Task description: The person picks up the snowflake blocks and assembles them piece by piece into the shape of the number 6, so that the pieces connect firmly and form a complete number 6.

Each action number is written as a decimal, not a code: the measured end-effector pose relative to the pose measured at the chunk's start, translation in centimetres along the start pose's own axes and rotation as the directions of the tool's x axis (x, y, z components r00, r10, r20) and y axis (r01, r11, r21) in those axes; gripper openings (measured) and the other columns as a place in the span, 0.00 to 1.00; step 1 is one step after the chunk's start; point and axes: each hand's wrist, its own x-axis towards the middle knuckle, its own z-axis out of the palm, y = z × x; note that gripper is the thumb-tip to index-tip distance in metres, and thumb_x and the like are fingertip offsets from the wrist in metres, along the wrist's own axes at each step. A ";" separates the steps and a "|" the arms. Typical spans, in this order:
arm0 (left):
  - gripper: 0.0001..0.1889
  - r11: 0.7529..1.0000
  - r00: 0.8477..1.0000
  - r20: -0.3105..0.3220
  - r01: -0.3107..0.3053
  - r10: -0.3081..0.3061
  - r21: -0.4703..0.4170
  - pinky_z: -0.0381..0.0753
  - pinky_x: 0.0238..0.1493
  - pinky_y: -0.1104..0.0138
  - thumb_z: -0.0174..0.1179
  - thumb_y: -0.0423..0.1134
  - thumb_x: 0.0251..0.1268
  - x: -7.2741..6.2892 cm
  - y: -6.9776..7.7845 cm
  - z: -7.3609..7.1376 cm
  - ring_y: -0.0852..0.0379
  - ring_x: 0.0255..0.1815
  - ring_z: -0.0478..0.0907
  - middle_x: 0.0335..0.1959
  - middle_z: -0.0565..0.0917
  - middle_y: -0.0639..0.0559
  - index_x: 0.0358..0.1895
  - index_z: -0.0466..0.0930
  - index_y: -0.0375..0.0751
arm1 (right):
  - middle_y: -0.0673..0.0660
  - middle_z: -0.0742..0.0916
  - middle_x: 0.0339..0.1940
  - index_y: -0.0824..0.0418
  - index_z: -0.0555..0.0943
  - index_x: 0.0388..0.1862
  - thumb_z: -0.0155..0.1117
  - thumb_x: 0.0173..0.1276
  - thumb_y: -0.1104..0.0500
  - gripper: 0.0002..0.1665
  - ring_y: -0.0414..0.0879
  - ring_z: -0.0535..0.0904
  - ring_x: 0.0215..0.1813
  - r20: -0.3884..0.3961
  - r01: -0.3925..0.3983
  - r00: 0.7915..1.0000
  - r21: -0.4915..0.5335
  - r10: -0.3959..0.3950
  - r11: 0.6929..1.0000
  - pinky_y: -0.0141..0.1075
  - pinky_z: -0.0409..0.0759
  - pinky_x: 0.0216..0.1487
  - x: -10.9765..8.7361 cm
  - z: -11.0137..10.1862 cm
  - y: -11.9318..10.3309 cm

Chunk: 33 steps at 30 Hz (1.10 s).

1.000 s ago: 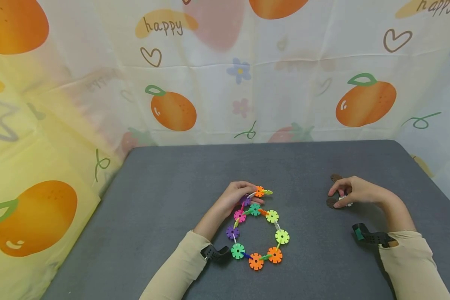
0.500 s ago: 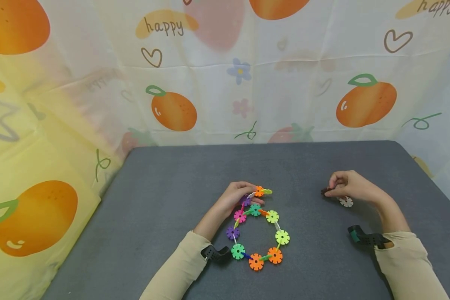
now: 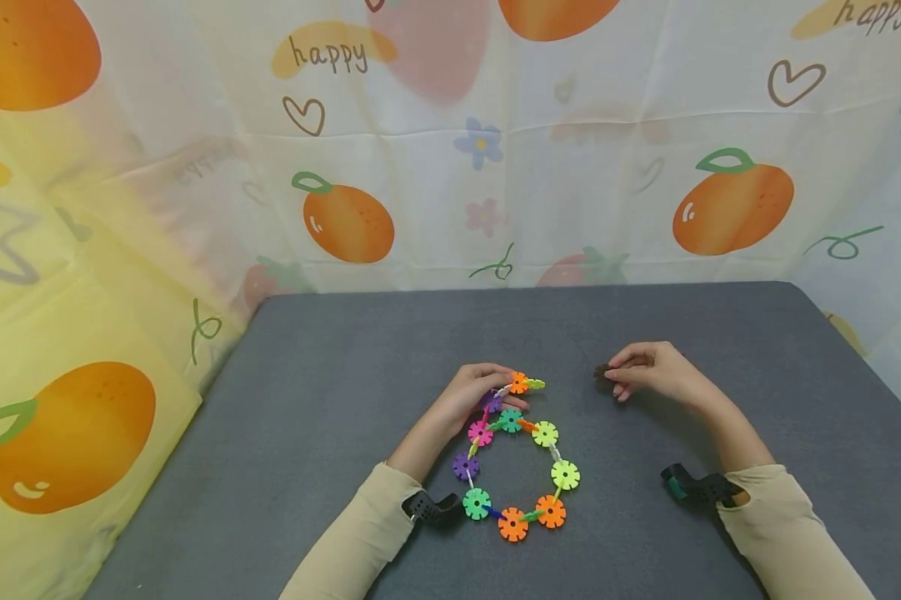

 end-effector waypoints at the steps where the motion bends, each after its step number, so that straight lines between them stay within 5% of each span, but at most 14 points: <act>1: 0.17 1.000 1.000 0.001 -0.001 0.001 0.000 0.85 0.52 0.66 0.52 0.40 0.75 0.0 0.0 0.0 0.56 0.38 0.89 0.51 0.84 0.43 0.58 0.78 0.34 | 0.65 0.88 0.35 0.75 0.77 0.50 0.63 0.70 0.59 0.20 0.47 0.87 0.32 0.005 0.001 1.000 0.014 -0.001 1.000 0.41 0.88 0.40 0.1 0.2 0.0; 13: 0.18 1.000 1.000 0.025 -0.014 0.013 0.013 0.84 0.56 0.64 0.55 0.43 0.73 0.0 0.0 0.1 0.58 0.36 0.88 0.57 0.82 0.44 0.57 0.79 0.36 | 0.58 0.90 0.32 0.79 0.74 0.53 0.61 0.71 0.59 0.23 0.47 0.88 0.34 0.024 -0.022 1.000 0.229 0.017 0.973 0.42 0.88 0.44 0.9 3.0 0.0; 21: 0.19 0.999 1.000 0.011 0.006 -0.007 0.041 0.85 0.51 0.64 0.64 0.48 0.65 0.3 0.3 0.4 0.57 0.34 0.88 0.50 0.86 0.45 0.53 0.82 0.41 | 0.53 0.88 0.37 0.76 0.75 0.51 0.61 0.72 0.57 0.21 0.43 0.87 0.38 0.010 -0.045 0.999 0.423 0.045 0.905 0.39 0.87 0.49 1.5 5.4 -0.2; 33: 0.19 0.999 1.000 0.010 0.001 -0.002 0.041 0.84 0.53 0.64 0.64 0.48 0.65 0.4 0.2 0.4 0.58 0.33 0.88 0.51 0.86 0.43 0.52 0.81 0.39 | 0.50 0.86 0.42 0.65 0.79 0.46 0.56 0.75 0.58 0.11 0.41 0.86 0.42 0.039 -0.063 0.998 0.532 0.050 0.844 0.37 0.86 0.52 1.8 7.2 -0.2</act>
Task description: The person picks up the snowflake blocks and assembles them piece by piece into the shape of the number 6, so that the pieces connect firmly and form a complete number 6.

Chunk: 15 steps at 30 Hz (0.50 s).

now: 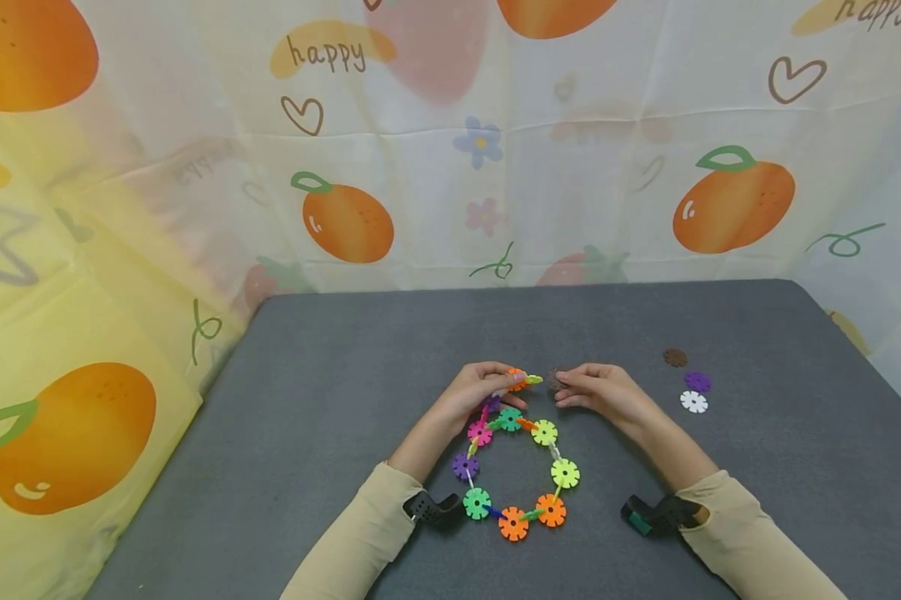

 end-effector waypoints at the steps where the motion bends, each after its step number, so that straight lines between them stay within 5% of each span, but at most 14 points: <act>1: 0.18 1.000 1.000 -0.003 0.001 -0.001 0.001 0.83 0.54 0.64 0.64 0.47 0.65 0.0 0.0 0.0 0.58 0.33 0.88 0.51 0.86 0.43 0.52 0.81 0.40 | 0.49 0.86 0.42 0.65 0.79 0.45 0.56 0.75 0.58 0.11 0.41 0.86 0.42 0.005 0.000 1.000 0.004 0.000 1.000 0.36 0.86 0.52 0.0 0.1 0.0; 15: 0.16 1.000 1.000 0.003 -0.008 0.008 0.021 0.83 0.54 0.64 0.62 0.45 0.67 0.0 -0.1 -0.1 0.58 0.34 0.88 0.46 0.88 0.42 0.52 0.81 0.40 | 0.53 0.87 0.38 0.64 0.77 0.42 0.59 0.73 0.63 0.04 0.42 0.87 0.41 0.012 -0.046 0.999 0.086 0.045 0.995 0.36 0.86 0.52 0.0 1.1 0.1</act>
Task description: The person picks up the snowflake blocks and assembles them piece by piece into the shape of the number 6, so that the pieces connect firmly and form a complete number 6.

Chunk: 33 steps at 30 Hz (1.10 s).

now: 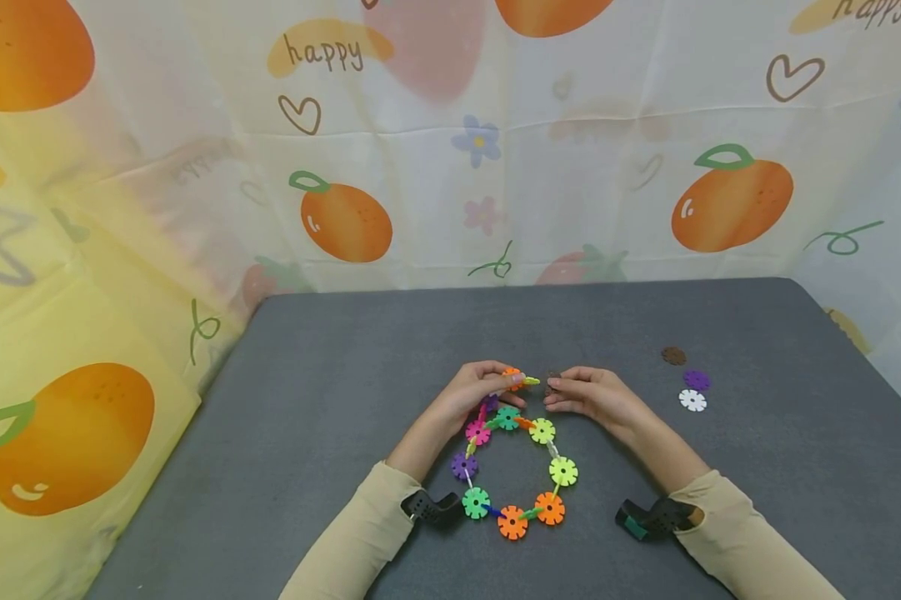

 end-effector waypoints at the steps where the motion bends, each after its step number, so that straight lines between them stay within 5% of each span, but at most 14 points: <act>1: 0.16 1.000 1.000 0.004 -0.002 0.002 -0.001 0.83 0.54 0.64 0.62 0.45 0.67 0.0 0.0 0.0 0.58 0.35 0.88 0.45 0.88 0.42 0.51 0.82 0.40 | 0.52 0.87 0.37 0.63 0.77 0.42 0.59 0.73 0.62 0.04 0.42 0.87 0.41 -0.003 -0.002 1.000 -0.001 0.002 1.000 0.36 0.86 0.51 0.0 0.0 0.0; 12: 0.15 0.999 1.000 0.019 0.011 -0.011 -0.046 0.85 0.52 0.62 0.60 0.43 0.69 0.0 0.1 0.0 0.54 0.43 0.88 0.45 0.88 0.41 0.51 0.82 0.38 | 0.51 0.87 0.37 0.57 0.84 0.37 0.56 0.74 0.63 0.09 0.40 0.85 0.41 0.015 -0.049 0.999 0.170 0.047 0.984 0.32 0.86 0.50 -0.1 0.4 -0.2; 22: 0.14 0.998 0.999 0.021 -0.026 0.027 -0.050 0.87 0.49 0.61 0.63 0.40 0.67 0.0 -0.1 0.0 0.54 0.42 0.88 0.41 0.89 0.42 0.49 0.81 0.34 | 0.52 0.83 0.42 0.57 0.81 0.34 0.61 0.71 0.60 0.05 0.40 0.84 0.42 -0.031 -0.037 0.999 0.064 0.040 0.997 0.32 0.85 0.51 -0.1 0.8 0.5; 33: 0.12 0.998 0.998 -0.018 -0.054 0.053 -0.019 0.86 0.51 0.63 0.66 0.40 0.63 -0.1 0.0 0.2 0.55 0.42 0.88 0.40 0.90 0.44 0.44 0.79 0.37 | 0.55 0.83 0.44 0.62 0.81 0.38 0.61 0.72 0.61 0.05 0.40 0.86 0.43 -0.059 -0.030 0.998 0.083 0.035 0.996 0.33 0.84 0.54 -0.2 1.6 0.6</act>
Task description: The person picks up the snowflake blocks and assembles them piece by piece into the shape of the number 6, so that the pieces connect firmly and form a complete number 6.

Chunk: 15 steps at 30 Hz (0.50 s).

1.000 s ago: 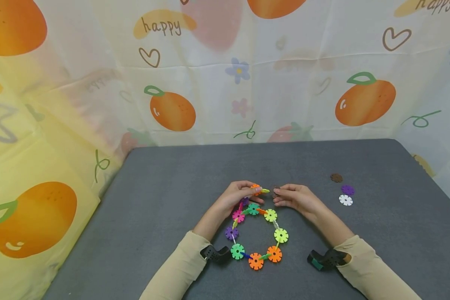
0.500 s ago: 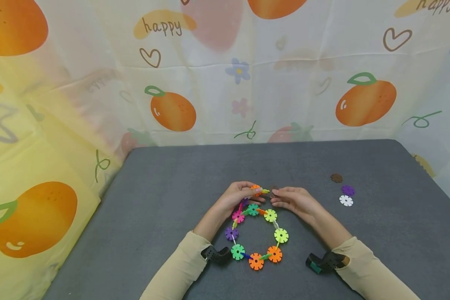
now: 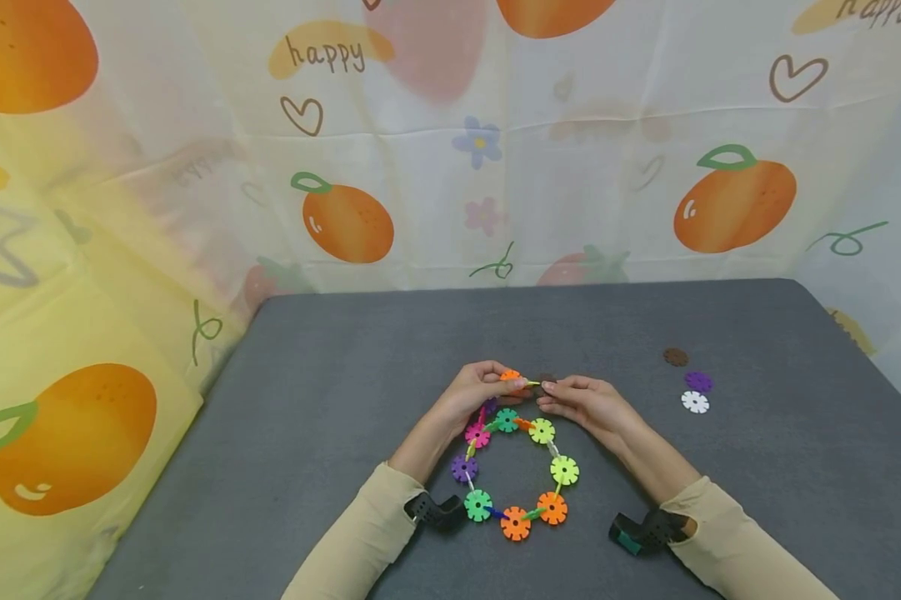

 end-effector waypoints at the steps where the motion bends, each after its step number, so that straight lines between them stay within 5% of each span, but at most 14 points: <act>1: 0.12 1.000 1.000 0.005 0.001 -0.001 -0.006 0.86 0.51 0.62 0.66 0.40 0.63 0.0 0.0 0.0 0.55 0.42 0.88 0.40 0.89 0.43 0.44 0.79 0.36 | 0.55 0.83 0.42 0.63 0.80 0.38 0.60 0.72 0.61 0.05 0.40 0.86 0.43 0.003 0.007 1.000 -0.011 -0.007 1.000 0.33 0.85 0.54 0.0 0.0 0.0; 4: 0.15 1.000 1.000 0.023 0.012 -0.011 -0.020 0.85 0.54 0.60 0.63 0.43 0.67 0.0 0.1 -0.1 0.52 0.45 0.87 0.45 0.88 0.43 0.49 0.80 0.36 | 0.54 0.84 0.40 0.65 0.77 0.44 0.59 0.73 0.60 0.08 0.40 0.85 0.42 0.022 0.018 1.000 -0.056 -0.016 0.998 0.33 0.85 0.52 0.1 -0.1 -0.2; 10: 0.18 0.996 0.998 -0.056 -0.009 0.014 0.087 0.80 0.62 0.60 0.58 0.47 0.71 0.1 0.2 -0.6 0.56 0.55 0.82 0.54 0.84 0.46 0.53 0.83 0.38 | 0.52 0.85 0.41 0.70 0.74 0.57 0.57 0.74 0.57 0.20 0.42 0.85 0.43 0.058 0.024 0.998 -0.114 -0.018 0.993 0.35 0.85 0.52 0.2 -0.9 -0.8; 15: 0.16 0.994 0.996 -0.082 -0.024 0.032 0.103 0.82 0.59 0.61 0.59 0.44 0.70 0.1 0.1 -0.9 0.56 0.51 0.84 0.54 0.84 0.44 0.52 0.83 0.37 | 0.53 0.86 0.42 0.74 0.71 0.62 0.56 0.75 0.57 0.25 0.43 0.85 0.45 0.067 0.056 0.997 -0.141 -0.047 0.988 0.36 0.85 0.52 0.2 -2.3 -1.5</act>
